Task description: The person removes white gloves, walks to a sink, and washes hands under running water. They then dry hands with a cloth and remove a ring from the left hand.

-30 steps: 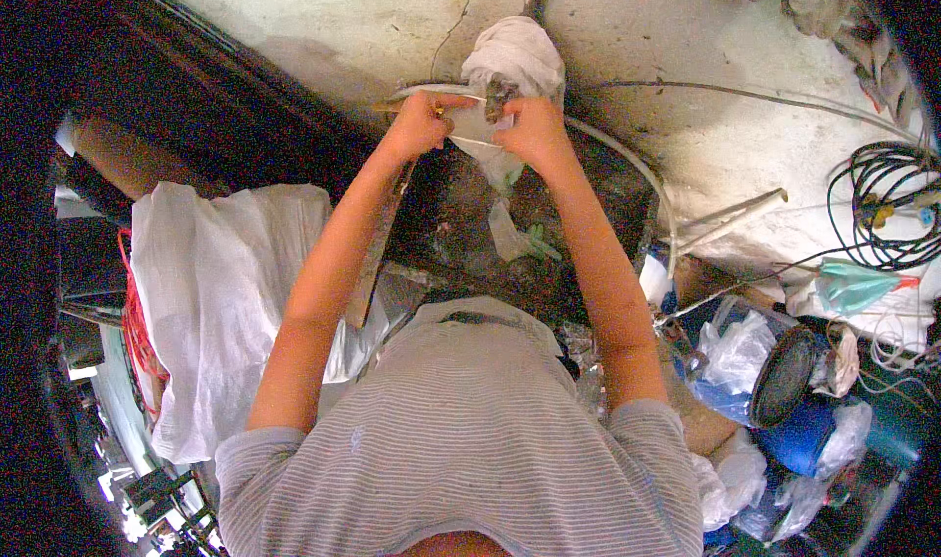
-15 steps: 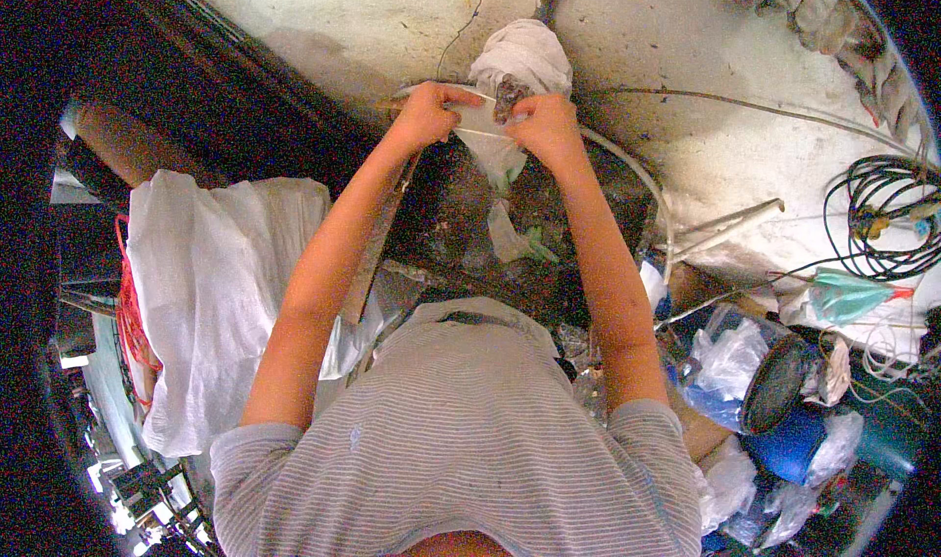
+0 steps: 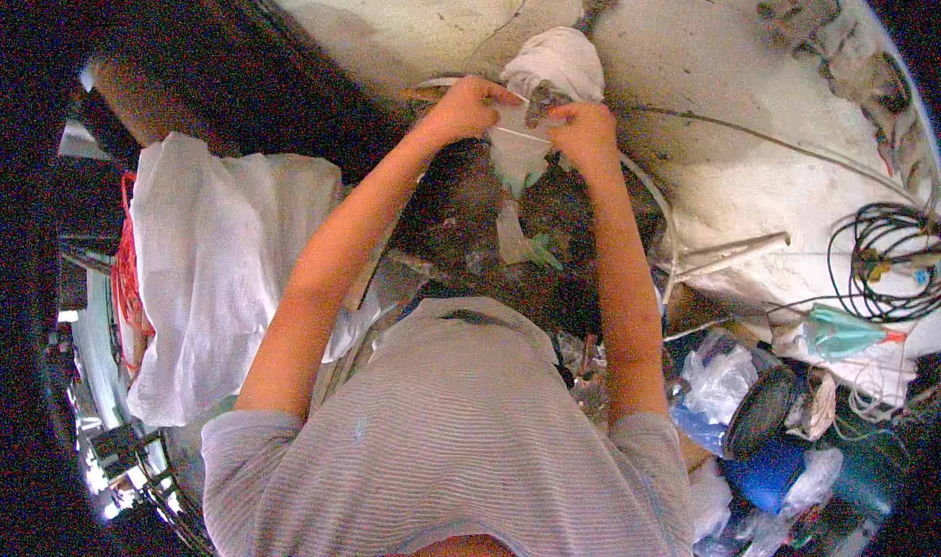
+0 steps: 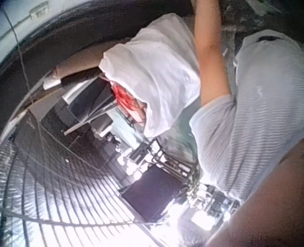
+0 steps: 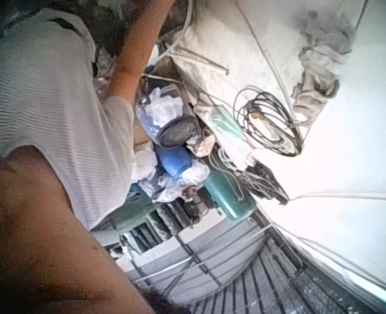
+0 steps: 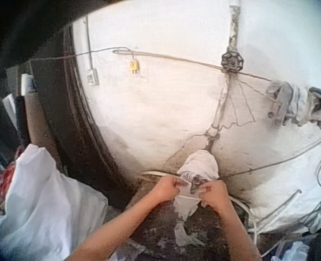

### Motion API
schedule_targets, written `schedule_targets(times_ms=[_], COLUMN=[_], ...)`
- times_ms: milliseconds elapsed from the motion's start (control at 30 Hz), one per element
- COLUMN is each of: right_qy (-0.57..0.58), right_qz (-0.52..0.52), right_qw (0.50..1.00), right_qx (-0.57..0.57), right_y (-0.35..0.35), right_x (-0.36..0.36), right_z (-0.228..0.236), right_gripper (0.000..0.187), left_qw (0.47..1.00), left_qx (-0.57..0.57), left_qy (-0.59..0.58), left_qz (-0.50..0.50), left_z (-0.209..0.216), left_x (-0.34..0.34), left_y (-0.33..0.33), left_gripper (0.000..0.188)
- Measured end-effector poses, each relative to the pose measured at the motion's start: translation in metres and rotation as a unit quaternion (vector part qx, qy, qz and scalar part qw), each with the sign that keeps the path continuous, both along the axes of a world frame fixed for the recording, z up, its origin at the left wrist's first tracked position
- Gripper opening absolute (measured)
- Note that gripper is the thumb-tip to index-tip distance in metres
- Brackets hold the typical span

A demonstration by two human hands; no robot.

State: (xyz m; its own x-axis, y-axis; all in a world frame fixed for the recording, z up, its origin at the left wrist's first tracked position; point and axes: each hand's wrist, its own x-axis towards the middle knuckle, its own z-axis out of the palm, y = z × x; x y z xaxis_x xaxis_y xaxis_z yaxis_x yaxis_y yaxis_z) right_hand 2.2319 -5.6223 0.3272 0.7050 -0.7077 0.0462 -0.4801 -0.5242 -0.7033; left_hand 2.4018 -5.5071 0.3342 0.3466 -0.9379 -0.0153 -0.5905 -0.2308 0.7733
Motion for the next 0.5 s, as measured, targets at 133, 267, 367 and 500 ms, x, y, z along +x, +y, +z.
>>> schedule_targets(times_ms=[133,267,367,500], right_qy=[0.005,0.019,0.019,0.015], right_qz=[-0.011,-0.025,-0.025,-0.017], right_qw=[0.999,0.999,0.999,0.999], right_qx=[0.037,0.032,0.043,0.036], right_y=[-0.008,-0.009,-0.008,-0.011], right_x=[0.003,0.001,0.000,0.000], right_z=[-0.005,-0.004,-0.001,-0.008], right_gripper=[0.030,0.030,0.030,0.030], left_qw=[0.996,1.000,1.000,1.000], left_qx=[-0.079,-0.004,0.019,0.004], left_qy=[-0.031,-0.001,-0.003,-0.007], left_qz=[-0.013,0.004,0.011,0.008], left_z=[-0.026,-0.010,-0.005,-0.009], left_x=[0.009,0.001,-0.001,0.001], left_y=[-0.005,-0.002,0.001,0.000], left_gripper=[0.046,0.046,0.046,0.046])
